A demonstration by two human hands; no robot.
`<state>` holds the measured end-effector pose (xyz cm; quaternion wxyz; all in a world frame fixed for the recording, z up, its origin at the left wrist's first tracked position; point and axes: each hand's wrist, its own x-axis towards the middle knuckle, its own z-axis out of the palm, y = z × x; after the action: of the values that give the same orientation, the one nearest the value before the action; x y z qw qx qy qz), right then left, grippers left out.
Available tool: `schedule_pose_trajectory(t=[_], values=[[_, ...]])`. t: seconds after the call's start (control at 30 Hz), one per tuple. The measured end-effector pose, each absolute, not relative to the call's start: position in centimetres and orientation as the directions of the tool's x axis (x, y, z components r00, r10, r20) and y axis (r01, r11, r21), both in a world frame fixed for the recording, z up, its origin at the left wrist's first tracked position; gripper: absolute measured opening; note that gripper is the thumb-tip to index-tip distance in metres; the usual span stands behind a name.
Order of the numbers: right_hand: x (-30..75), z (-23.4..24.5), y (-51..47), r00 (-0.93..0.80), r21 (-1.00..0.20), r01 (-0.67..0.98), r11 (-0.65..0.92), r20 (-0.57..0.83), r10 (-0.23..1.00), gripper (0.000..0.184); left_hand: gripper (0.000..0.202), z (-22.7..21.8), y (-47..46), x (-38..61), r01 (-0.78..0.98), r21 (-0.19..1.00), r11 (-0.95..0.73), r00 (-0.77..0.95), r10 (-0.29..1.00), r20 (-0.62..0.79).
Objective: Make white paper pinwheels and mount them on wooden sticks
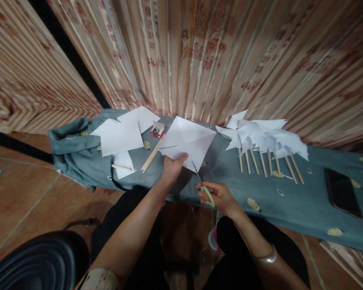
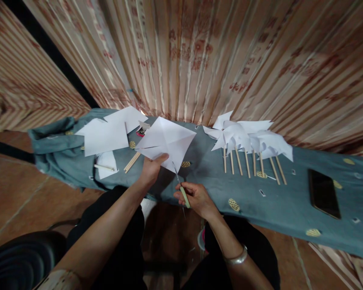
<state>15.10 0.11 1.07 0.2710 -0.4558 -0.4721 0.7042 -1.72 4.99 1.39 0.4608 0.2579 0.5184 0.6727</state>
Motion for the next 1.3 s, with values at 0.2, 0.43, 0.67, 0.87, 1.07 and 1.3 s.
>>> schedule_pose_trajectory(t=[0.2,0.43,0.67,0.87,1.07,1.3], values=[[15.2,1.1,0.1,-0.444,-0.93,0.051,-0.363,-0.347,0.826,0.044,0.045,1.1,4.7,-1.3,-0.333,0.943,-0.013,-0.389,0.913,-0.125],[15.2,1.0,0.2,-0.434,-0.936,0.063,-0.348,-0.339,0.835,0.05,0.043,0.6,4.7,-1.1,-0.345,0.938,-0.039,-0.385,0.917,-0.104],[15.1,1.1,0.3,-0.435,-0.925,0.065,-0.373,-0.363,0.824,0.049,0.036,0.6,4.7,-1.1,-0.355,0.935,-0.022,-0.379,0.917,-0.122],[15.1,0.9,0.3,-0.416,-0.921,0.067,-0.384,-0.376,0.828,0.05,0.036,0.4,4.7,-1.1,-0.345,0.939,-0.014,-0.4,0.907,-0.134],[15.2,1.2,0.4,-0.405,-0.925,0.074,-0.373,-0.369,0.837,0.047,0.044,0.6,4.4,-0.8,-0.336,0.942,0.003,-0.355,0.926,-0.129],[15.2,1.0,0.5,-0.376,-0.915,0.064,-0.398,-0.391,0.84,0.049,0.046,0.7,4.4,-0.6,-0.343,0.939,0.007,-0.355,0.925,-0.137]])
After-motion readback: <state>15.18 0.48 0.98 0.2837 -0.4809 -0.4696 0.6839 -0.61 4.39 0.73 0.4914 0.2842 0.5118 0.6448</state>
